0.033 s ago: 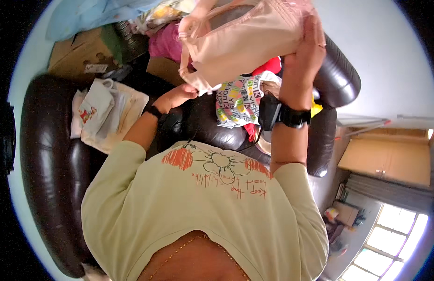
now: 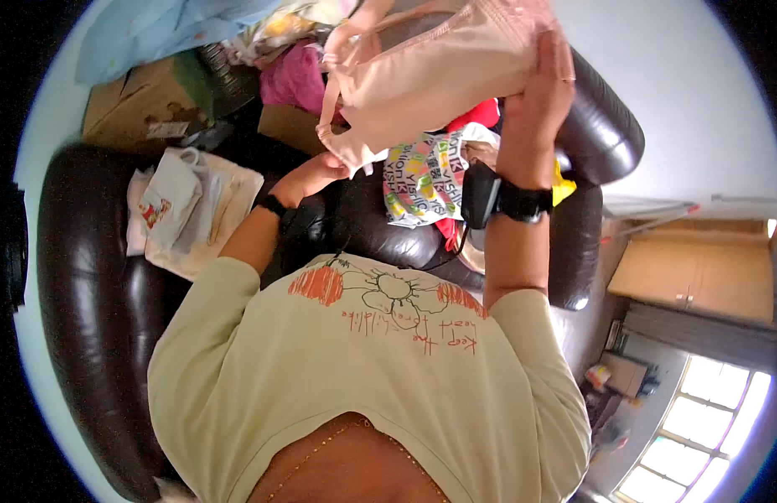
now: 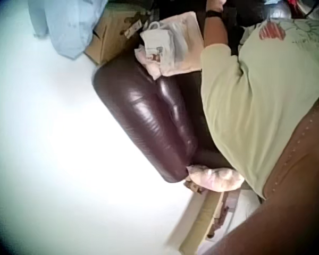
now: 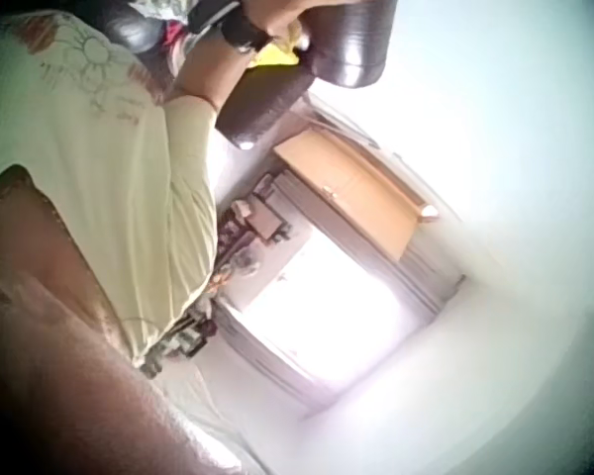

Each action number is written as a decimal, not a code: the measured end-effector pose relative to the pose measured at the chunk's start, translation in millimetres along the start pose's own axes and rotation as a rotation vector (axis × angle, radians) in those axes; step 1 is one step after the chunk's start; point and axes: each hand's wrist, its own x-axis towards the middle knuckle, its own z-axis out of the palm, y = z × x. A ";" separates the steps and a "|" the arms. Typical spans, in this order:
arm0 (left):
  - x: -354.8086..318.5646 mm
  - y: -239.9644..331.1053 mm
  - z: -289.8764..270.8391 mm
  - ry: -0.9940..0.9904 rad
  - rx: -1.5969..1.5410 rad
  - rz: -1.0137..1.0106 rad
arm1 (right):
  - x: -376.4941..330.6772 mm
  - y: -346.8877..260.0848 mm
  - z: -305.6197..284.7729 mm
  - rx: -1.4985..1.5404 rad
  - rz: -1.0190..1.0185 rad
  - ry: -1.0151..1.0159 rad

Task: The person sorts various items of clothing and household textiles by picking them up from a pile on a couch, unfolding or smoothing them by hand, and placing them into different bags and boxes.

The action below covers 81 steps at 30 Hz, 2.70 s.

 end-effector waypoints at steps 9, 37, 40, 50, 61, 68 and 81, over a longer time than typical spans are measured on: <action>-33.6 79.2 13.4 0.202 -0.088 -0.510 | -89.0 148.9 -145.0 0.233 0.448 0.707; 196.4 122.5 175.9 0.348 0.804 0.338 | -58.1 81.6 -105.6 -0.144 0.254 0.329; 195.3 120.0 183.2 0.288 0.254 0.213 | -60.8 73.4 -103.2 -0.041 0.273 0.263; 156.5 122.5 137.7 0.389 0.038 0.116 | -54.9 80.5 -111.7 -0.105 0.291 0.192; 88.9 37.0 95.5 0.209 -0.426 -0.066 | -19.8 15.8 -52.8 0.155 0.159 -0.032; 90.0 56.1 118.7 0.318 -0.727 0.226 | -25.1 53.9 -80.0 0.173 0.283 -0.008; 89.5 74.3 137.4 0.428 -0.590 0.192 | -97.4 52.1 -40.5 -0.978 -0.478 -0.617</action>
